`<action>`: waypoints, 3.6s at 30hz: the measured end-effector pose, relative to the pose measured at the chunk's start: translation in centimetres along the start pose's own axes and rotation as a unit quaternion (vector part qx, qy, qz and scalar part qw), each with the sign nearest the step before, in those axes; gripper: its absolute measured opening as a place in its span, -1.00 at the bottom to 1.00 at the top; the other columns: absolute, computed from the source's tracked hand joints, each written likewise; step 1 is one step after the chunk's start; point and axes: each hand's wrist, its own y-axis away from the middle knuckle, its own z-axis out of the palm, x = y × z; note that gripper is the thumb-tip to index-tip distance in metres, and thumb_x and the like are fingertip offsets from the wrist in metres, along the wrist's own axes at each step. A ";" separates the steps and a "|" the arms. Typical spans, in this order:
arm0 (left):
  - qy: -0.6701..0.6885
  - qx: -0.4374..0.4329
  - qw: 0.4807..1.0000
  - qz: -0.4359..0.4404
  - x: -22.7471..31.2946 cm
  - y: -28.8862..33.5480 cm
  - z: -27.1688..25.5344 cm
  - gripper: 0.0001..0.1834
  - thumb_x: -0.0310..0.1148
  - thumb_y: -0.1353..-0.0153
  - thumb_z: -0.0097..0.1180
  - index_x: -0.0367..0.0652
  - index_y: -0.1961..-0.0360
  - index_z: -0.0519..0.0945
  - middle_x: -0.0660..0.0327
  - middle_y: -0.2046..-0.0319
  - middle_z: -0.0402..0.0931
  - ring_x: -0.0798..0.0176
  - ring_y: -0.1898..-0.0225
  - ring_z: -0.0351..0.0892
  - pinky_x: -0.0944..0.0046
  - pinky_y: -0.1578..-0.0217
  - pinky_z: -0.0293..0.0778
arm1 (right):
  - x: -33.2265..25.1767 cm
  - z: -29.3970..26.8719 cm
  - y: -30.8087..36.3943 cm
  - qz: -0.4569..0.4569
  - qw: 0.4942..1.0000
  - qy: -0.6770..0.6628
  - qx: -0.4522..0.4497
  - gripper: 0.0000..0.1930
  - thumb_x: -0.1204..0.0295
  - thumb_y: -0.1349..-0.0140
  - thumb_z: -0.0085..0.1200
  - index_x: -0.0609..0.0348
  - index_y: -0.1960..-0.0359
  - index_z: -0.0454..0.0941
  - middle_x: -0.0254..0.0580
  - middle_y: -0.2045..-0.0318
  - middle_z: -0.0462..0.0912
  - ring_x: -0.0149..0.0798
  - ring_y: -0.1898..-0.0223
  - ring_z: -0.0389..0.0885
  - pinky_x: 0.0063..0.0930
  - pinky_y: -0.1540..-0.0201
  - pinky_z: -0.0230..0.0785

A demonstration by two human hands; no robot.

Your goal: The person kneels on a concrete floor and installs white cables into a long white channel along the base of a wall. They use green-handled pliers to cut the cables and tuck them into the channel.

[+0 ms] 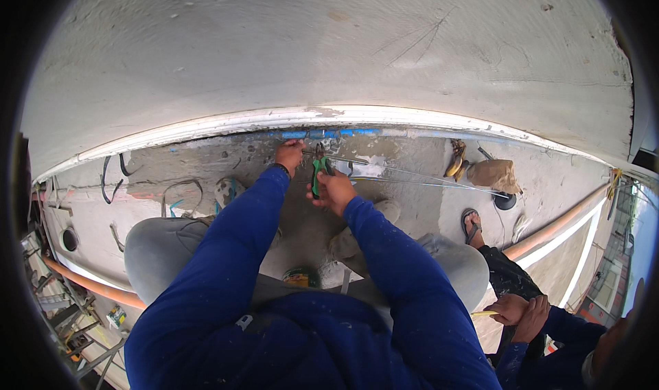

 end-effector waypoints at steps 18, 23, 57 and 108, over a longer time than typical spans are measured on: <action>-0.218 -0.058 0.962 -0.155 -0.8 2.4 0.1 -0.76 -0.38 -0.32 0.14 -0.22 0.49 0.67 0.10 0.61 0.60 0.13 0.66 0.57 0.08 0.65 0.44 | -0.5 -0.1 -0.4 -0.040 0.976 0.190 0.098 -0.74 0.27 -0.47 0.07 0.12 -0.06 0.48 -0.06 0.25 0.74 -0.15 0.29 0.76 -0.26 0.32 0.59; -0.602 -0.276 0.749 0.023 1.8 4.2 -1.2 -0.74 -0.39 -0.32 0.11 -0.26 0.46 0.74 0.07 0.48 0.73 0.15 0.54 0.71 0.11 0.50 0.63 | -1.5 -1.2 1.1 -0.203 0.775 0.581 0.143 -0.69 0.27 -0.26 0.22 0.31 0.16 0.62 0.18 0.37 0.73 0.06 0.32 0.76 -0.06 0.20 0.56; -0.310 0.124 0.888 0.315 30.4 36.5 -36.2 -0.62 -0.43 -0.38 0.13 -0.29 -0.19 0.55 0.24 0.03 0.61 0.38 0.15 0.56 0.38 0.09 0.47 | -3.8 3.4 15.7 -0.232 0.633 0.734 0.079 -0.66 0.35 -0.23 0.13 0.24 0.00 0.68 0.20 0.03 0.74 0.19 -0.01 0.73 0.08 -0.05 0.58; -0.692 -0.265 0.635 0.217 31.2 27.6 -12.3 -0.47 -0.12 -0.37 0.25 -0.17 -0.26 0.58 0.03 -0.13 0.64 0.04 -0.12 0.65 0.10 -0.15 0.53 | 0.3 1.0 13.5 -0.216 0.687 0.692 0.062 -0.60 0.31 -0.14 0.16 0.21 0.01 0.69 0.28 0.14 0.73 0.29 0.03 0.70 0.08 -0.11 0.54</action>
